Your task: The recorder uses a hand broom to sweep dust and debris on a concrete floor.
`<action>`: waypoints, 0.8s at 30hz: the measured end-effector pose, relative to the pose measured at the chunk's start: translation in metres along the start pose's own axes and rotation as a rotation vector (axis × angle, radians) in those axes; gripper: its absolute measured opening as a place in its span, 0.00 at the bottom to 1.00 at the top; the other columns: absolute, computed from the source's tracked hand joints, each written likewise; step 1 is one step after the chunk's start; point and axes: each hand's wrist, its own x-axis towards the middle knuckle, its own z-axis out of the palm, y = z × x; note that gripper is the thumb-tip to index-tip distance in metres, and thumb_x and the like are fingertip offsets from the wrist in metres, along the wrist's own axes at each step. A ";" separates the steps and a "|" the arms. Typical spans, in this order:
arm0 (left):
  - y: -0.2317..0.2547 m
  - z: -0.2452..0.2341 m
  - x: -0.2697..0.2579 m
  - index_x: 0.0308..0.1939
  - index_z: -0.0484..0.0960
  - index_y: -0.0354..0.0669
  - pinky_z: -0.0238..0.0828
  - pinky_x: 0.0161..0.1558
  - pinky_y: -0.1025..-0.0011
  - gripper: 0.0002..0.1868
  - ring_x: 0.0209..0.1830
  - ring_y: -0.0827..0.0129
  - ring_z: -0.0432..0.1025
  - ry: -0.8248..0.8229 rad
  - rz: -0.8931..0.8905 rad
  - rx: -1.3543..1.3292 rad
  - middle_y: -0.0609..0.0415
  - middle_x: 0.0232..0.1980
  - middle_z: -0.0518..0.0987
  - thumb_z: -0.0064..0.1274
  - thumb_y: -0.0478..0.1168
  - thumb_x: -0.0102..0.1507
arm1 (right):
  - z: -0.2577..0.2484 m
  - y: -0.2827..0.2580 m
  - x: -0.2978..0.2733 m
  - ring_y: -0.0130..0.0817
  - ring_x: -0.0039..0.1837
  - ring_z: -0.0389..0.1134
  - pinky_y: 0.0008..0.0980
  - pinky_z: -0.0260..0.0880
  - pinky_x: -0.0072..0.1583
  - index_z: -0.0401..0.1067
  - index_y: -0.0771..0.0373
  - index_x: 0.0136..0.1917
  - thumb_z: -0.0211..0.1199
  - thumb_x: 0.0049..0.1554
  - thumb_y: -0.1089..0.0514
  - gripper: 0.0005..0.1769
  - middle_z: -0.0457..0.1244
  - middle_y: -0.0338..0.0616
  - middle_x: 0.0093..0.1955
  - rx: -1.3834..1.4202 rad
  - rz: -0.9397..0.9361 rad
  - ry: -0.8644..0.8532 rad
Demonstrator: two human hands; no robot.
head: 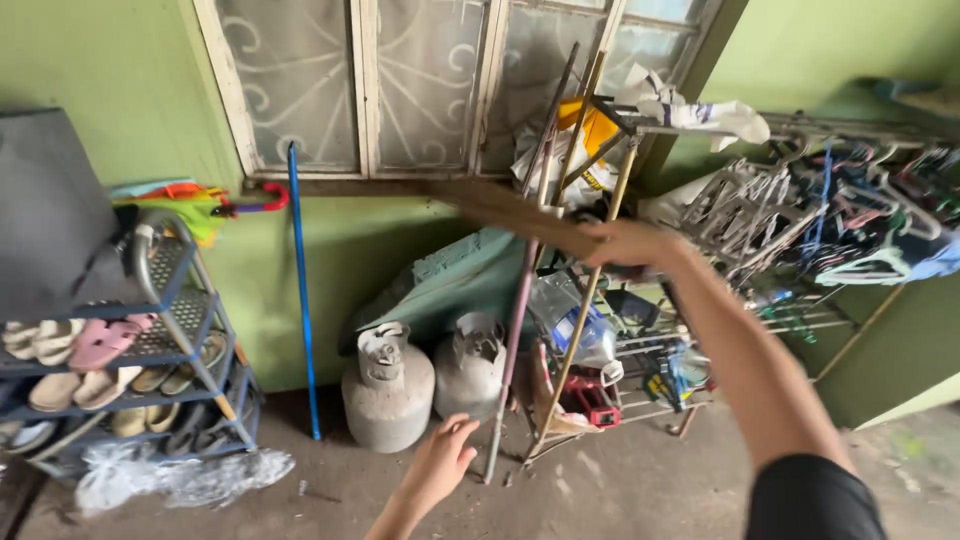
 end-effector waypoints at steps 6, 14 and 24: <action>-0.013 0.004 0.021 0.67 0.71 0.42 0.79 0.50 0.75 0.26 0.45 0.66 0.80 -0.162 -0.290 0.005 0.53 0.73 0.67 0.55 0.40 0.65 | -0.030 0.027 0.032 0.40 0.42 0.72 0.40 0.75 0.42 0.60 0.50 0.76 0.66 0.52 0.51 0.40 0.73 0.54 0.49 -0.020 -0.001 0.104; 0.008 0.012 0.018 0.68 0.71 0.40 0.76 0.55 0.74 0.26 0.54 0.64 0.77 -0.227 -0.239 -0.115 0.52 0.74 0.67 0.53 0.39 0.66 | 0.035 -0.017 0.021 0.46 0.53 0.72 0.45 0.72 0.58 0.52 0.48 0.80 0.70 0.49 0.48 0.50 0.69 0.51 0.59 -0.338 -0.303 -0.015; -0.021 -0.030 -0.004 0.65 0.72 0.38 0.69 0.64 0.65 0.25 0.65 0.59 0.71 0.031 -0.249 0.038 0.49 0.72 0.68 0.55 0.40 0.66 | 0.048 -0.082 0.103 0.36 0.40 0.72 0.34 0.73 0.41 0.60 0.50 0.79 0.72 0.51 0.48 0.45 0.73 0.49 0.47 -0.292 -0.327 -0.181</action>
